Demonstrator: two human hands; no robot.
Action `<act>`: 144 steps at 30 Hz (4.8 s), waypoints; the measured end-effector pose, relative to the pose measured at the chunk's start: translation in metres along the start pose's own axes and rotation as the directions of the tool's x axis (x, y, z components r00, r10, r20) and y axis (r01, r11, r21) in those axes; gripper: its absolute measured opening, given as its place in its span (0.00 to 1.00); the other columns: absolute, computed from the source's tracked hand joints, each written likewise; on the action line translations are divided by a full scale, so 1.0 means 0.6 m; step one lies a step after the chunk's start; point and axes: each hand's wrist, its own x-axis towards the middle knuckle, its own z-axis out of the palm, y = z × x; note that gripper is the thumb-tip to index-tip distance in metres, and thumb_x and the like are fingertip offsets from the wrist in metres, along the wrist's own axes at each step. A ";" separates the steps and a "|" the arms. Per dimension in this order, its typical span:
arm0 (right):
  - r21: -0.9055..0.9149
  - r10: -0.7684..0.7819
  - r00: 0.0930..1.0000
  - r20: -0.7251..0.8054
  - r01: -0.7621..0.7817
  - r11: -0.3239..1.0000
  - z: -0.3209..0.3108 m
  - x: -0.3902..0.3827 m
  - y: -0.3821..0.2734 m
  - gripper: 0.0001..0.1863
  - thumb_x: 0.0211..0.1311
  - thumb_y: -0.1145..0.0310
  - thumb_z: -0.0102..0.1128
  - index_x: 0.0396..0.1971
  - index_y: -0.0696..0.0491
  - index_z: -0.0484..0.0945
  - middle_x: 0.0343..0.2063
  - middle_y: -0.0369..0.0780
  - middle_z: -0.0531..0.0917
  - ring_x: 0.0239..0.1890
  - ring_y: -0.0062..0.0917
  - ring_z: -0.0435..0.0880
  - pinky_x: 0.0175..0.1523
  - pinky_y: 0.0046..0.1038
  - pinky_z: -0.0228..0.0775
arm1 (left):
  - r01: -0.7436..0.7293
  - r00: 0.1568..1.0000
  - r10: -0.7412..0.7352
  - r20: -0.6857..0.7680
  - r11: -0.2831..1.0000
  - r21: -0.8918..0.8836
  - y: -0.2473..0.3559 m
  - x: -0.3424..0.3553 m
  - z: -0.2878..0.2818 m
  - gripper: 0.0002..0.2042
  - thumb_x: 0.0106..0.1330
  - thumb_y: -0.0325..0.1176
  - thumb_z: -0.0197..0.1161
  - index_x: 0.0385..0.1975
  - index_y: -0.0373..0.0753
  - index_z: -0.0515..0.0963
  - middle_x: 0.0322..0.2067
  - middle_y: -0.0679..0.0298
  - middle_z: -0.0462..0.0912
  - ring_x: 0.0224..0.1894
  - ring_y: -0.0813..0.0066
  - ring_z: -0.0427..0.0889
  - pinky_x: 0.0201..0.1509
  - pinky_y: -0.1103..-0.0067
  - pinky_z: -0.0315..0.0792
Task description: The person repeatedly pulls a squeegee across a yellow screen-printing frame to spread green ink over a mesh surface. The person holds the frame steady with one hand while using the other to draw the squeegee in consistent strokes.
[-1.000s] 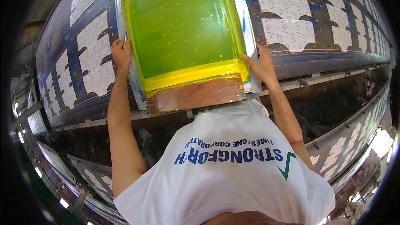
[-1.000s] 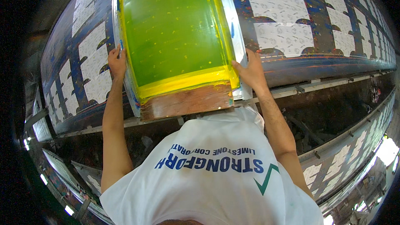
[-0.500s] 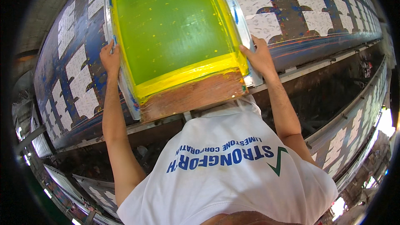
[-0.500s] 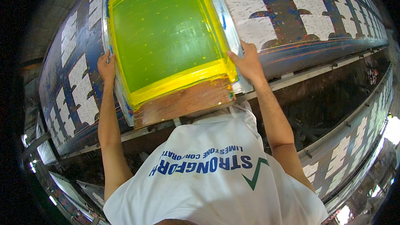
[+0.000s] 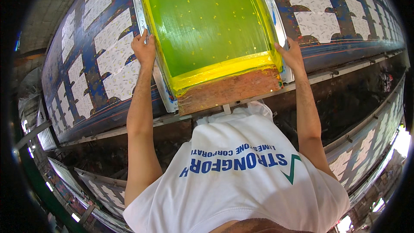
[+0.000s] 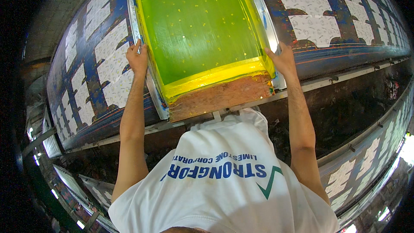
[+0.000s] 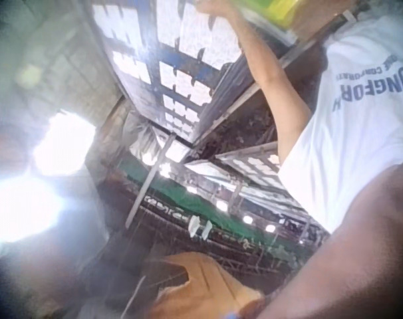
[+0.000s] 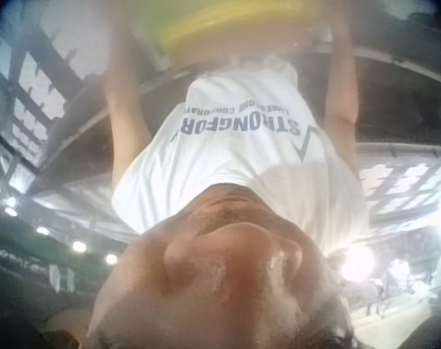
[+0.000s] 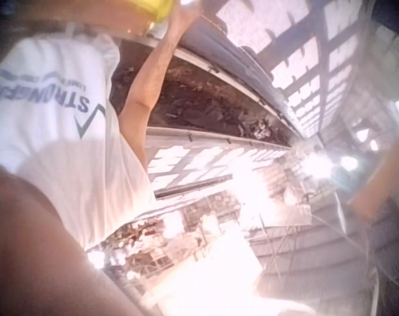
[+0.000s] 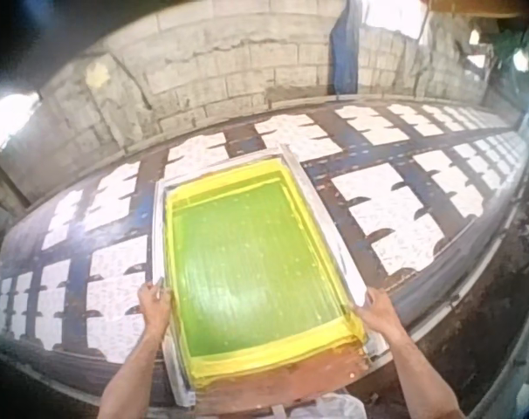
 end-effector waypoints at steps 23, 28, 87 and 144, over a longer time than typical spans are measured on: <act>-0.121 -0.412 0.904 0.114 0.424 0.898 -0.042 -0.072 -0.034 0.35 0.67 0.61 0.70 0.68 0.65 0.70 0.66 0.59 0.74 0.67 0.56 0.73 0.72 0.44 0.66 | -0.117 0.993 0.114 0.029 0.982 0.145 0.028 -0.017 0.015 0.18 0.64 0.41 0.73 0.52 0.44 0.89 0.40 0.50 0.82 0.46 0.51 0.79 0.52 0.61 0.74; 0.176 -0.730 0.394 0.559 0.803 0.569 -0.012 -0.170 -0.106 0.31 0.60 0.64 0.71 0.62 0.60 0.76 0.60 0.49 0.79 0.63 0.46 0.78 0.68 0.44 0.71 | -0.108 0.994 0.108 0.007 0.990 0.095 0.025 -0.020 0.019 0.18 0.64 0.42 0.73 0.52 0.45 0.89 0.41 0.51 0.82 0.47 0.51 0.78 0.52 0.60 0.74; -0.302 -0.658 0.598 0.458 0.801 0.518 0.260 0.631 -0.524 0.17 0.50 0.64 0.64 0.36 0.58 0.89 0.35 0.56 0.88 0.40 0.51 0.89 0.45 0.48 0.81 | -0.021 0.999 0.018 0.028 0.992 0.125 0.070 -0.015 -0.002 0.17 0.68 0.30 0.65 0.56 0.48 0.86 0.40 0.57 0.81 0.43 0.56 0.76 0.48 0.61 0.69; 0.209 -0.058 0.982 0.180 0.019 0.978 -0.081 -0.002 0.081 0.31 0.65 0.62 0.71 0.65 0.61 0.76 0.60 0.56 0.79 0.62 0.49 0.79 0.65 0.40 0.73 | 0.007 0.996 -0.024 0.088 0.983 0.185 0.053 -0.010 0.010 0.20 0.68 0.43 0.68 0.58 0.45 0.86 0.47 0.50 0.83 0.52 0.53 0.78 0.60 0.63 0.73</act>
